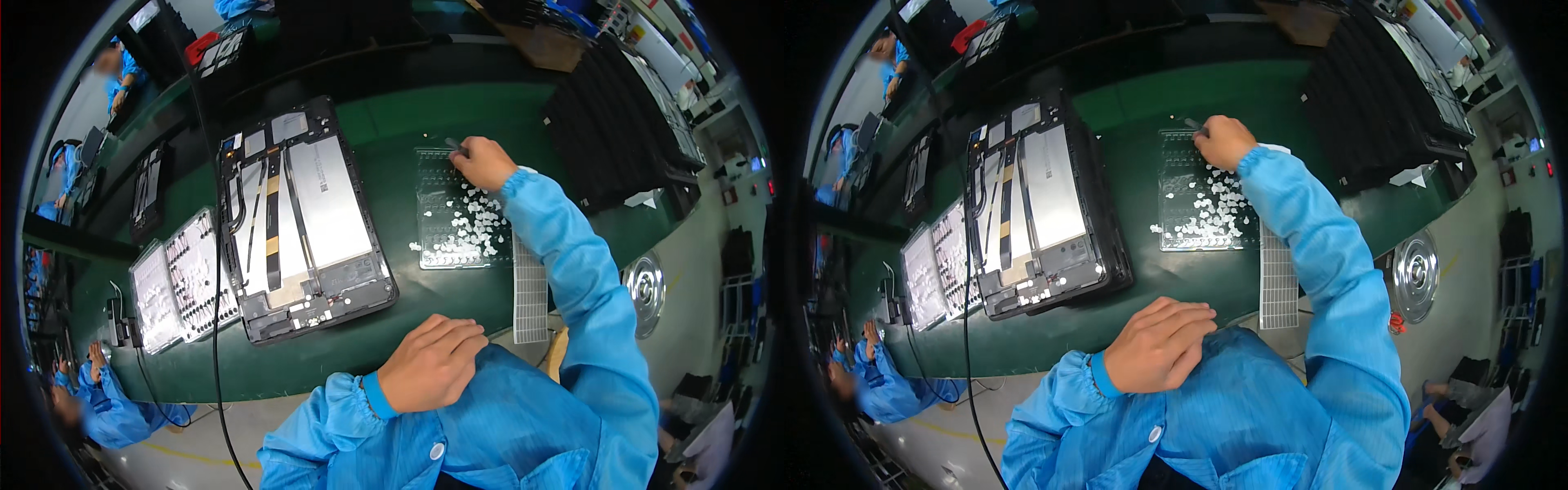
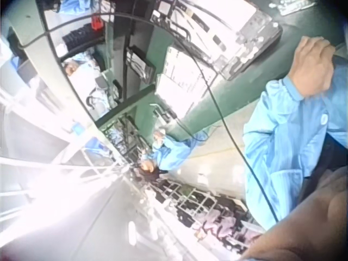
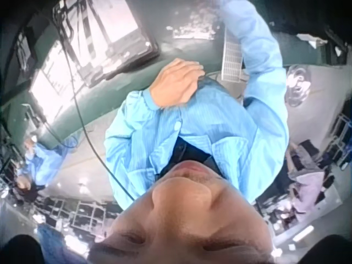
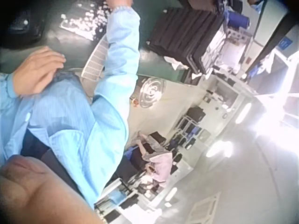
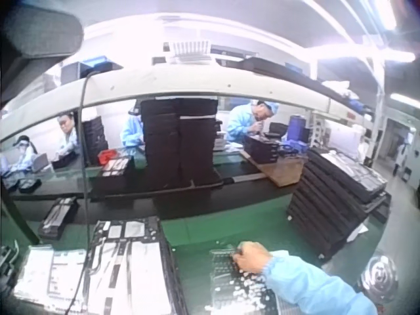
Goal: The person is seen assembling internal components of a tablet or similar electronic device using precision tools on a production line.
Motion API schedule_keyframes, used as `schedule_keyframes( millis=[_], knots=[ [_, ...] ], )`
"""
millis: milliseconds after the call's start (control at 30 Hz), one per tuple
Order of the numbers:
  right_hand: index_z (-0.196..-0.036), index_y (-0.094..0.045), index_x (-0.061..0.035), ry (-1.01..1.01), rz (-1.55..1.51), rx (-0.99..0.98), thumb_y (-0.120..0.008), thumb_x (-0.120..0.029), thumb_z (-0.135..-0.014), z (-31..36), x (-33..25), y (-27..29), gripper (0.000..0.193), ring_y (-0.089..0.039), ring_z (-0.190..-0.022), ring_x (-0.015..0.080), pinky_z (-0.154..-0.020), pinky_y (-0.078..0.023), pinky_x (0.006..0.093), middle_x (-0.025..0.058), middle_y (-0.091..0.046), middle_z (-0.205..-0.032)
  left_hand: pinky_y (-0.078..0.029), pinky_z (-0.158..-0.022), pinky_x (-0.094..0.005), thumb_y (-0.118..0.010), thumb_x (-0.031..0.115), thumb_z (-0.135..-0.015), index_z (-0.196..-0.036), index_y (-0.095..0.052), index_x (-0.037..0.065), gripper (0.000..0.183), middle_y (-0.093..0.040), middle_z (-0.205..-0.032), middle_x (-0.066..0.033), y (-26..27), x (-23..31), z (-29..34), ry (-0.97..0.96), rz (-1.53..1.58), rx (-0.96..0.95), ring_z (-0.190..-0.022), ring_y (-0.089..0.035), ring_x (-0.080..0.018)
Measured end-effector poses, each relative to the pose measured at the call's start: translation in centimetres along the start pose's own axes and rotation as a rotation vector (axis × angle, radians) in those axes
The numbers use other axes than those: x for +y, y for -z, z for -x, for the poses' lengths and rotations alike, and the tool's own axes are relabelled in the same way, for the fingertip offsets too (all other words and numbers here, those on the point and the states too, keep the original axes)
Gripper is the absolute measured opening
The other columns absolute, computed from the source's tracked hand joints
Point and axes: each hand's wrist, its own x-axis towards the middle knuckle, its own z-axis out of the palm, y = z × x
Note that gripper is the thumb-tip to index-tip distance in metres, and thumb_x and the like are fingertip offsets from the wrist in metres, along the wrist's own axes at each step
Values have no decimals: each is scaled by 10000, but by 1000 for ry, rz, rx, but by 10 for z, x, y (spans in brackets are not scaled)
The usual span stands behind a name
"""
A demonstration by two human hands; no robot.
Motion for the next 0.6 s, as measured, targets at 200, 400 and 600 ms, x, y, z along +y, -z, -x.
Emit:
schedule_keyframes(
  millis=[200, 400, 600],
  knots=[
    [-998, -638, 36, 39, -274, 48, -627, -324, -986, 57, -17, 32, 361, -639, -741, 188, -700, -504, 332, 109, -628, -729, -537, -834, -385, -573, 46, -979, -1160, -636, -44, 212, -691, -1122, -193, -21, -11, -5, 455, 573, 103, -977, -705, -312],
    [-1023, -585, -9, 313, -671, 53, -645, -101, -984, 169, -42, 29, 117, -605, -724, 131, -672, -522, 283, 85, -615, -936, -472, -815, -313, -373, 368, -1104, -1249, -591, -46, 489, -680, -1088, -142, -29, -34, -48, 761, 1345, 375, -957, -660, -217],
    [-1044, -565, -34, 471, -480, 164, -698, -60, -936, 205, -38, 24, 173, -681, -708, 174, -560, -551, 304, 94, -593, -922, -444, -740, -273, -440, 353, -1091, -1126, -636, 16, 392, -673, -977, -67, -38, -36, -47, 709, 1448, 296, -828, -608, -136]
  ],
)
